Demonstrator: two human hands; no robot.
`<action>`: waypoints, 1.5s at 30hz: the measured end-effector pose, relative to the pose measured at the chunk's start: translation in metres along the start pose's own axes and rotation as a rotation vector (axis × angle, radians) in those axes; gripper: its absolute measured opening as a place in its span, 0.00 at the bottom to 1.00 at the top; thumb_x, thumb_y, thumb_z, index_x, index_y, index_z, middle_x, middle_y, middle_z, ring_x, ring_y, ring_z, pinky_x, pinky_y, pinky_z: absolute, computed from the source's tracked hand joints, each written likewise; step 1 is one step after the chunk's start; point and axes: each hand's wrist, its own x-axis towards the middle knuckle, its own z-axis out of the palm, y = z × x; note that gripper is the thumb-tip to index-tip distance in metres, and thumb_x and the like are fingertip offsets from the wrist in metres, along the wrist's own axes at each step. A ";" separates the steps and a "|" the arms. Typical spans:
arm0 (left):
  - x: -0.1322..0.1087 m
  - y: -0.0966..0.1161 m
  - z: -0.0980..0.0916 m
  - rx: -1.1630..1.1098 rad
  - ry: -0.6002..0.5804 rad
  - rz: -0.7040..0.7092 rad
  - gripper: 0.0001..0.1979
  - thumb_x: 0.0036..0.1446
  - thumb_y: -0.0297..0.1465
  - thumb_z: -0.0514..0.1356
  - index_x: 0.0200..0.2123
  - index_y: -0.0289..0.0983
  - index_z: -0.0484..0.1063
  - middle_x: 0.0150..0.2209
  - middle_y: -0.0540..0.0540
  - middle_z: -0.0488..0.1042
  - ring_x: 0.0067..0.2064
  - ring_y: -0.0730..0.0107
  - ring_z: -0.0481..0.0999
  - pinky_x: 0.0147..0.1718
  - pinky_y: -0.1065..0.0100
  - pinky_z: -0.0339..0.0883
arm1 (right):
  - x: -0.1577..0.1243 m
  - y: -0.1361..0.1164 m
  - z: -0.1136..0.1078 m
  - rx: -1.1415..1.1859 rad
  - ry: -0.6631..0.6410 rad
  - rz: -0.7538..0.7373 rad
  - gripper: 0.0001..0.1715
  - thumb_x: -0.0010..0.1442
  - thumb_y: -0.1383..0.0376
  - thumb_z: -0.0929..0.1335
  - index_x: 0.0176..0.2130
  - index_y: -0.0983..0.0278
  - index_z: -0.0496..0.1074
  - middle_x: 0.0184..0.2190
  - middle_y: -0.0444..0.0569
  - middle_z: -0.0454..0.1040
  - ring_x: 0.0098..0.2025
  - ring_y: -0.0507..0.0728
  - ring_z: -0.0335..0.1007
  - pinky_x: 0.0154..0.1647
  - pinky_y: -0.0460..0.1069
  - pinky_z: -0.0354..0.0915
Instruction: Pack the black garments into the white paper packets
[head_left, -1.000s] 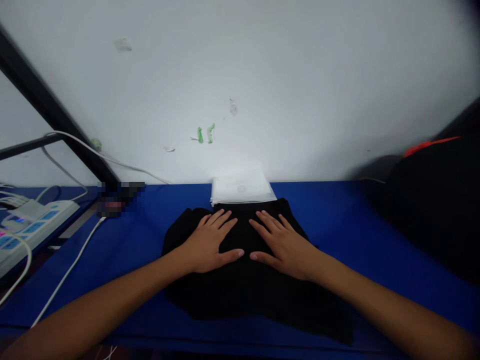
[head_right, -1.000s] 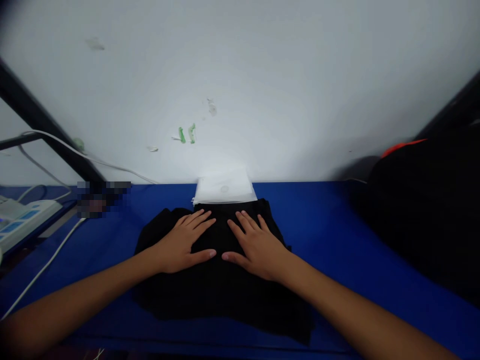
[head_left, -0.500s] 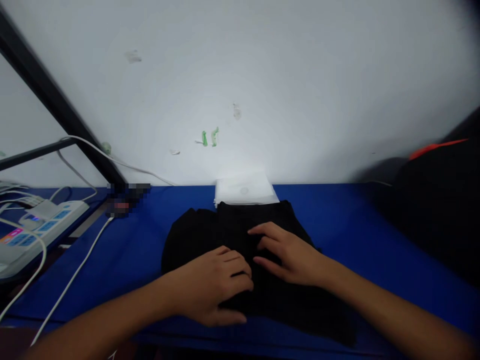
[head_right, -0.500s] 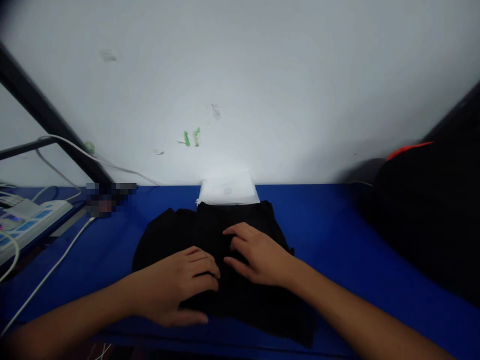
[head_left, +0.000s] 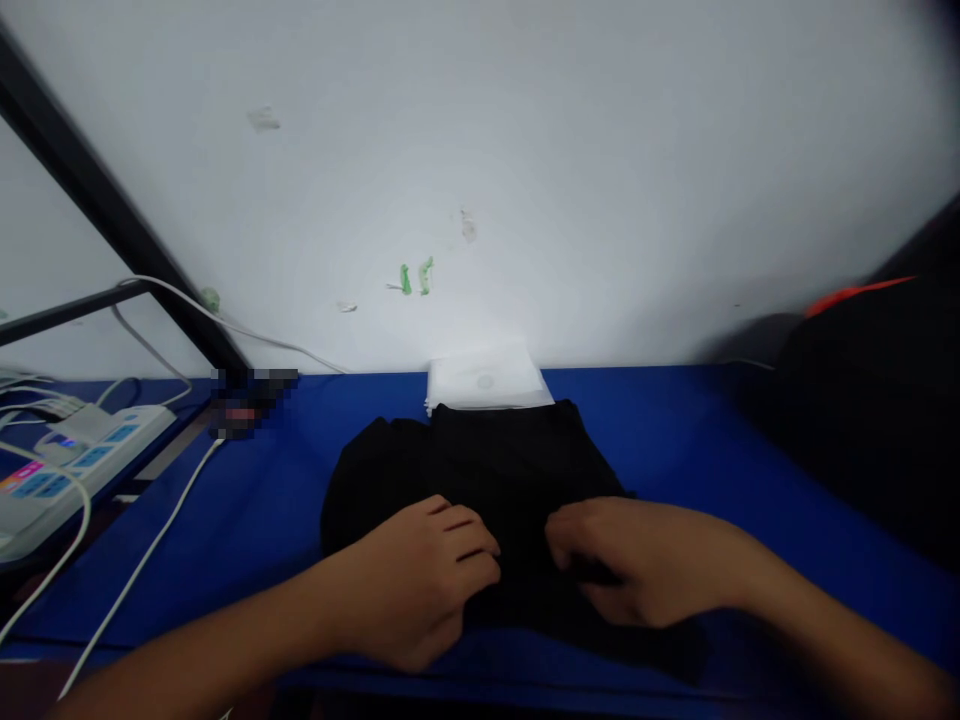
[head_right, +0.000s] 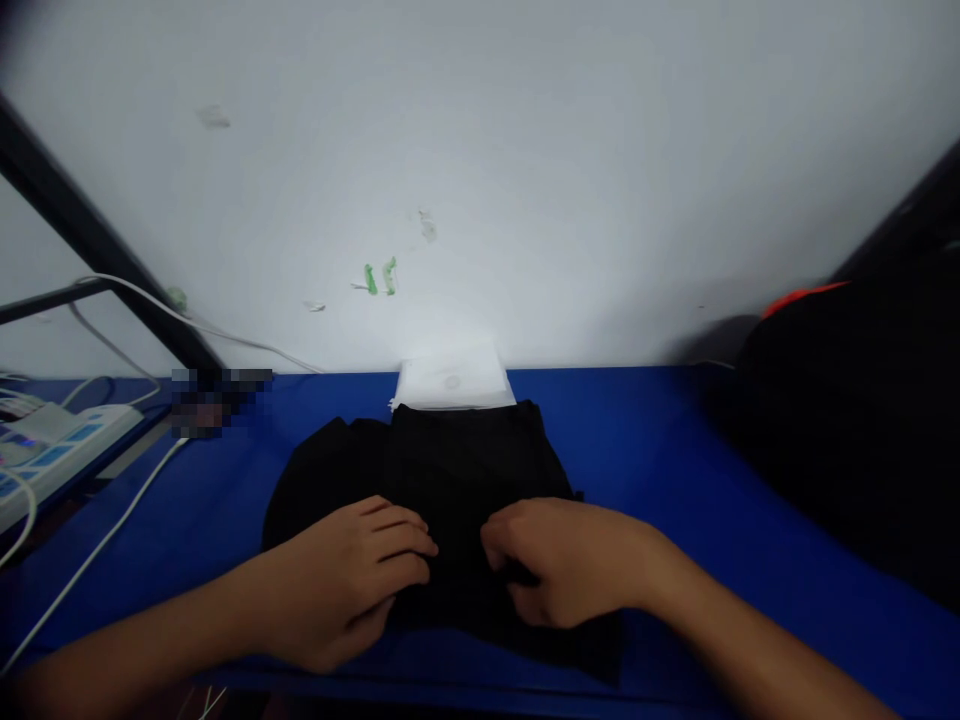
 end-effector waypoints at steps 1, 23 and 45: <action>-0.002 0.003 -0.003 0.023 -0.023 -0.026 0.16 0.53 0.26 0.57 0.47 0.38 0.69 0.50 0.42 0.74 0.51 0.56 0.72 0.51 0.58 0.63 | -0.002 0.002 -0.003 0.029 -0.012 0.010 0.12 0.46 0.72 0.68 0.35 0.64 0.72 0.33 0.46 0.73 0.31 0.54 0.67 0.30 0.47 0.60; -0.010 -0.073 -0.018 0.067 -0.001 -0.712 0.16 0.65 0.46 0.49 0.43 0.41 0.68 0.33 0.46 0.76 0.34 0.57 0.75 0.31 0.63 0.60 | -0.002 0.073 -0.024 0.051 0.195 0.282 0.11 0.61 0.56 0.65 0.38 0.62 0.68 0.27 0.46 0.70 0.28 0.56 0.65 0.28 0.50 0.57; 0.017 -0.130 0.025 0.112 0.430 -0.313 0.13 0.65 0.38 0.55 0.50 0.39 0.68 0.56 0.40 0.69 0.58 0.53 0.66 0.56 0.48 0.63 | 0.031 0.111 -0.002 -0.413 0.722 0.191 0.14 0.64 0.67 0.61 0.46 0.64 0.71 0.42 0.57 0.70 0.45 0.63 0.67 0.44 0.58 0.69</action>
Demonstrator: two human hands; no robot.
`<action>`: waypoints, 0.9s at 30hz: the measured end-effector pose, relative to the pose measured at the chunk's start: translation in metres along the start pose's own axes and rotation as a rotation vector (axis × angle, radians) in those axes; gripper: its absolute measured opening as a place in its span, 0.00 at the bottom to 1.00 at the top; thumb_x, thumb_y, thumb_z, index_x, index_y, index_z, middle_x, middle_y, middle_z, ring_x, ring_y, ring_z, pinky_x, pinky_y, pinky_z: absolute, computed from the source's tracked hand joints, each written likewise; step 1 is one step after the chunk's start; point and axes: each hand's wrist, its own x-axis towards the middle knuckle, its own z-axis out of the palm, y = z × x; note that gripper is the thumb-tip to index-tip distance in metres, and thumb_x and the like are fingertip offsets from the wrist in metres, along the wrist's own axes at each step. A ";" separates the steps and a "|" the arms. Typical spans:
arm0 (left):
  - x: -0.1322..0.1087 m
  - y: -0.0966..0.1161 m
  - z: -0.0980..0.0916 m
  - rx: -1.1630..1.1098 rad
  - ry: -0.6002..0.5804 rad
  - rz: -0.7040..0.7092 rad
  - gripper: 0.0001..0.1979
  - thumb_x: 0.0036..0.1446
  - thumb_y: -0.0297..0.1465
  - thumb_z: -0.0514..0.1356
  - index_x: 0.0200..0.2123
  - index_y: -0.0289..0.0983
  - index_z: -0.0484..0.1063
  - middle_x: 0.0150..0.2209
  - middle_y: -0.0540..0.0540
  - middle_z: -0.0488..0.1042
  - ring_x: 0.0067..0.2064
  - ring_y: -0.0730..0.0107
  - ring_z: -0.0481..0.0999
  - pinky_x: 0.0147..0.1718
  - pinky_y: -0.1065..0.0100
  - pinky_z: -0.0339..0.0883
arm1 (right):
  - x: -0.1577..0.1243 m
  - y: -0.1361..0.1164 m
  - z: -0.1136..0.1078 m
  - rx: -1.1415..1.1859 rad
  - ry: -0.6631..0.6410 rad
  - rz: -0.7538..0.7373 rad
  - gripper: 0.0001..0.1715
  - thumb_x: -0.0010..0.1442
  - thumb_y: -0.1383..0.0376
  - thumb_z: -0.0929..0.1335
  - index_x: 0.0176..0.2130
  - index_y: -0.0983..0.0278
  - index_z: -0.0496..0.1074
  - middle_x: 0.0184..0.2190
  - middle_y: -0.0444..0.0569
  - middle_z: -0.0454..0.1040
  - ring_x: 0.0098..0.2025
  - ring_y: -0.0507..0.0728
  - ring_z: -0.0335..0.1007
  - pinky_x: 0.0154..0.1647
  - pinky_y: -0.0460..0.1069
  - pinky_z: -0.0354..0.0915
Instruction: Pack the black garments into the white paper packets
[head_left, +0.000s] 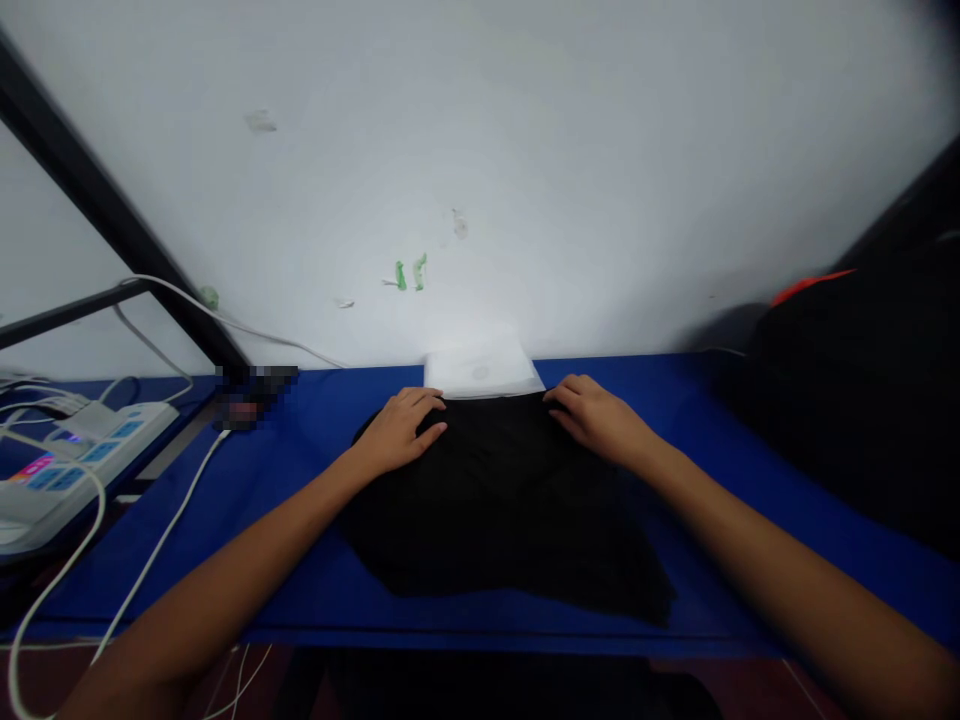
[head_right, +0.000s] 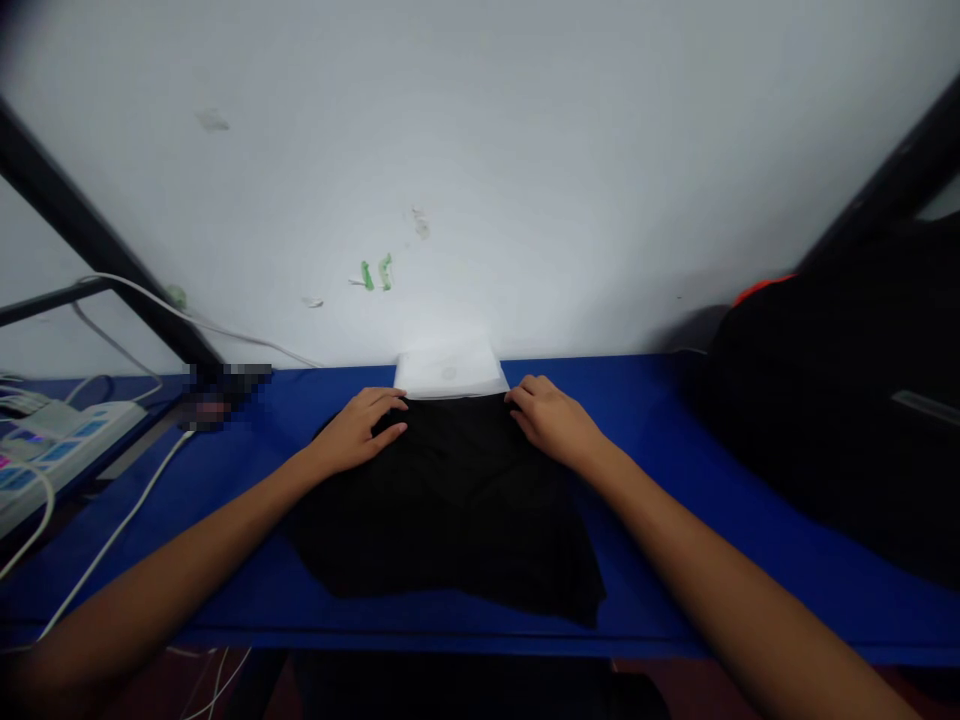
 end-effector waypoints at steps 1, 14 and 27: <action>0.000 0.001 -0.002 -0.006 0.004 0.020 0.13 0.65 0.37 0.55 0.50 0.39 0.69 0.55 0.40 0.69 0.57 0.54 0.66 0.56 0.48 0.62 | 0.000 -0.001 -0.001 0.013 0.000 0.000 0.13 0.64 0.67 0.61 0.45 0.64 0.71 0.41 0.57 0.70 0.44 0.63 0.67 0.44 0.58 0.69; -0.004 0.000 -0.005 -0.030 -0.125 0.009 0.18 0.67 0.34 0.52 0.57 0.39 0.66 0.63 0.39 0.63 0.64 0.52 0.59 0.61 0.44 0.52 | -0.001 -0.007 -0.020 0.203 -0.045 0.010 0.08 0.62 0.65 0.61 0.40 0.62 0.68 0.40 0.55 0.69 0.45 0.63 0.66 0.47 0.59 0.66; -0.015 0.034 -0.074 -0.444 -0.188 0.056 0.10 0.62 0.37 0.57 0.33 0.40 0.74 0.41 0.44 0.77 0.45 0.64 0.74 0.49 0.58 0.68 | -0.014 -0.015 -0.081 0.637 -0.413 -0.007 0.10 0.57 0.58 0.68 0.33 0.61 0.76 0.46 0.50 0.76 0.44 0.59 0.73 0.45 0.55 0.66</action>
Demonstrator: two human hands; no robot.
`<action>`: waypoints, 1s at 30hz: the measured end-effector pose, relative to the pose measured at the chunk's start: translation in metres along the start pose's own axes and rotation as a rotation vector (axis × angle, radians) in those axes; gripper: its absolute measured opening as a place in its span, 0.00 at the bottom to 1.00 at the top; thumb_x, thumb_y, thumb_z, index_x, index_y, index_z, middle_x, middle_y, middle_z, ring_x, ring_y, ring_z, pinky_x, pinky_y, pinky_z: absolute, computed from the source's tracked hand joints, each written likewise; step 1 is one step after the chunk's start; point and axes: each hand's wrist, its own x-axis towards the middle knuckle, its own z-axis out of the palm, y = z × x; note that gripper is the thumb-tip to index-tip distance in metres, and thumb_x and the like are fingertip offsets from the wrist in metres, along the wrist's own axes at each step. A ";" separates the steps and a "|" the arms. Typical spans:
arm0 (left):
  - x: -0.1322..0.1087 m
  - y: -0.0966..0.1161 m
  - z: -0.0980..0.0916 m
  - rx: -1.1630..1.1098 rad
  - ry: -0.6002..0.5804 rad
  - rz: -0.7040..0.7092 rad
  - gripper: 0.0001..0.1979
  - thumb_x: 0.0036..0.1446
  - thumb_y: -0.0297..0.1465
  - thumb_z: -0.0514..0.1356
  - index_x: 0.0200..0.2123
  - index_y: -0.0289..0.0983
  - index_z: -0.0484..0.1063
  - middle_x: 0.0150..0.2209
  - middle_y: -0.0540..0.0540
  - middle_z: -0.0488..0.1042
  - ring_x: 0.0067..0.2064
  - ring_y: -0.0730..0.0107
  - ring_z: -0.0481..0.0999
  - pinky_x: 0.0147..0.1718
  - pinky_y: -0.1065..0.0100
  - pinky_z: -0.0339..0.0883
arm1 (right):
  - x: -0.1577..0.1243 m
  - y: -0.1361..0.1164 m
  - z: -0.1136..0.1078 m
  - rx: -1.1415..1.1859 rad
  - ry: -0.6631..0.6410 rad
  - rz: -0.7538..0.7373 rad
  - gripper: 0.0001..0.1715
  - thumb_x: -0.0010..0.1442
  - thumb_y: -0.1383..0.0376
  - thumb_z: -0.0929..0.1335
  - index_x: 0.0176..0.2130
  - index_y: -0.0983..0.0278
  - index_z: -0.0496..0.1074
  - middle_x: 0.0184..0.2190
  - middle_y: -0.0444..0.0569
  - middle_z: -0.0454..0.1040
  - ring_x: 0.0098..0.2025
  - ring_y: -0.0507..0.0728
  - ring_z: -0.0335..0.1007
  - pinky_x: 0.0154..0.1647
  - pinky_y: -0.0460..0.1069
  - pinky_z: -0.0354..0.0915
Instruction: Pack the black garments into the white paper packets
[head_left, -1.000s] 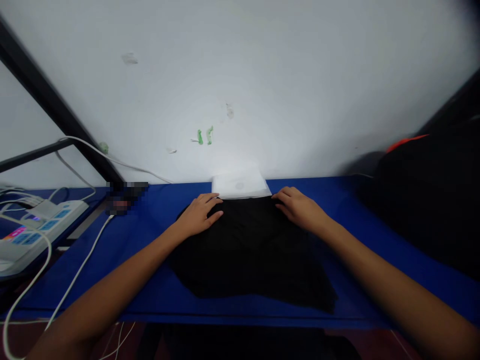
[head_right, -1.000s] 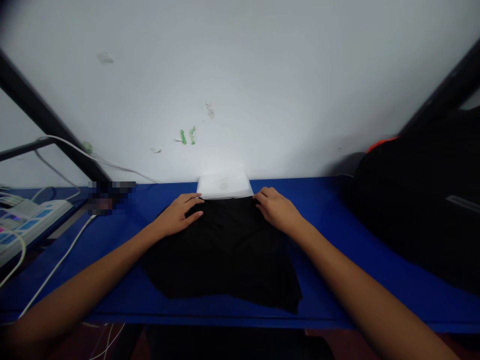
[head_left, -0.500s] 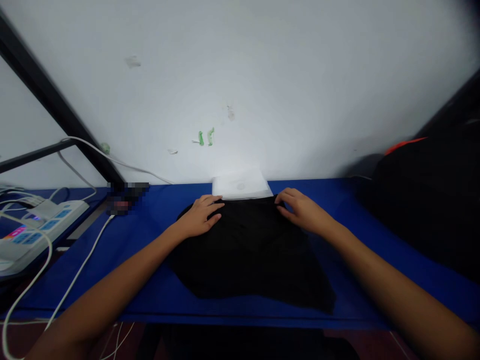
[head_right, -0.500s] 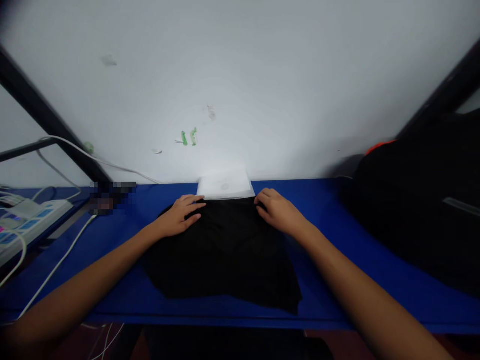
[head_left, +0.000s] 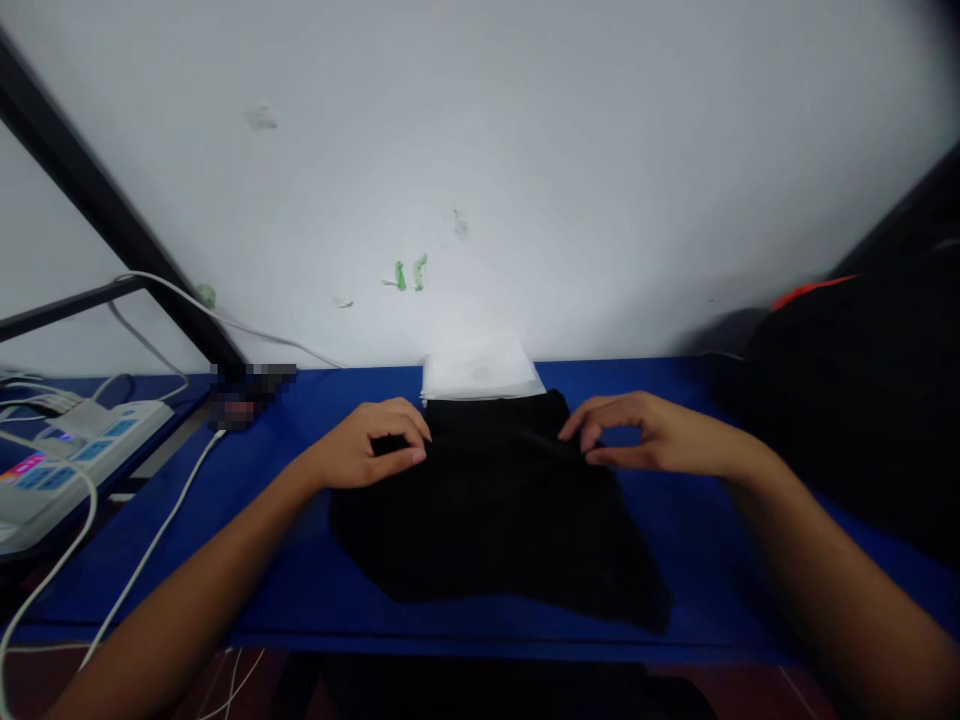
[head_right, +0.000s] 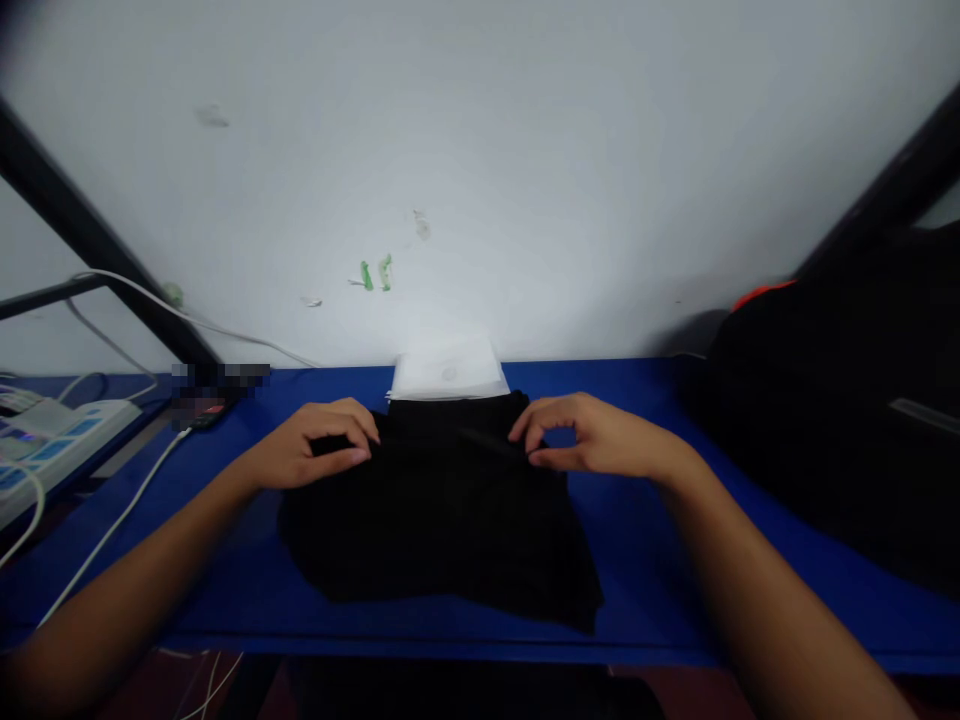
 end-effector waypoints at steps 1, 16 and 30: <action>-0.001 0.005 -0.002 -0.024 -0.095 0.001 0.09 0.61 0.37 0.58 0.32 0.40 0.74 0.40 0.45 0.77 0.44 0.64 0.75 0.49 0.59 0.68 | -0.002 -0.004 0.000 0.028 -0.070 0.020 0.11 0.57 0.57 0.69 0.32 0.61 0.77 0.43 0.50 0.77 0.43 0.59 0.73 0.45 0.55 0.66; -0.016 -0.046 -0.025 0.407 -0.003 -0.460 0.23 0.54 0.46 0.61 0.47 0.37 0.69 0.47 0.39 0.73 0.47 0.54 0.72 0.46 0.58 0.66 | 0.005 0.003 0.021 -0.067 -0.172 0.124 0.24 0.61 0.46 0.65 0.27 0.63 0.72 0.24 0.44 0.70 0.25 0.52 0.63 0.27 0.49 0.56; -0.021 -0.011 -0.045 -0.201 -0.358 -0.334 0.08 0.57 0.36 0.58 0.37 0.40 0.71 0.37 0.46 0.79 0.40 0.64 0.76 0.41 0.64 0.66 | 0.009 0.001 0.026 -0.073 -0.174 0.169 0.26 0.61 0.45 0.64 0.26 0.62 0.70 0.24 0.44 0.70 0.25 0.52 0.62 0.26 0.49 0.55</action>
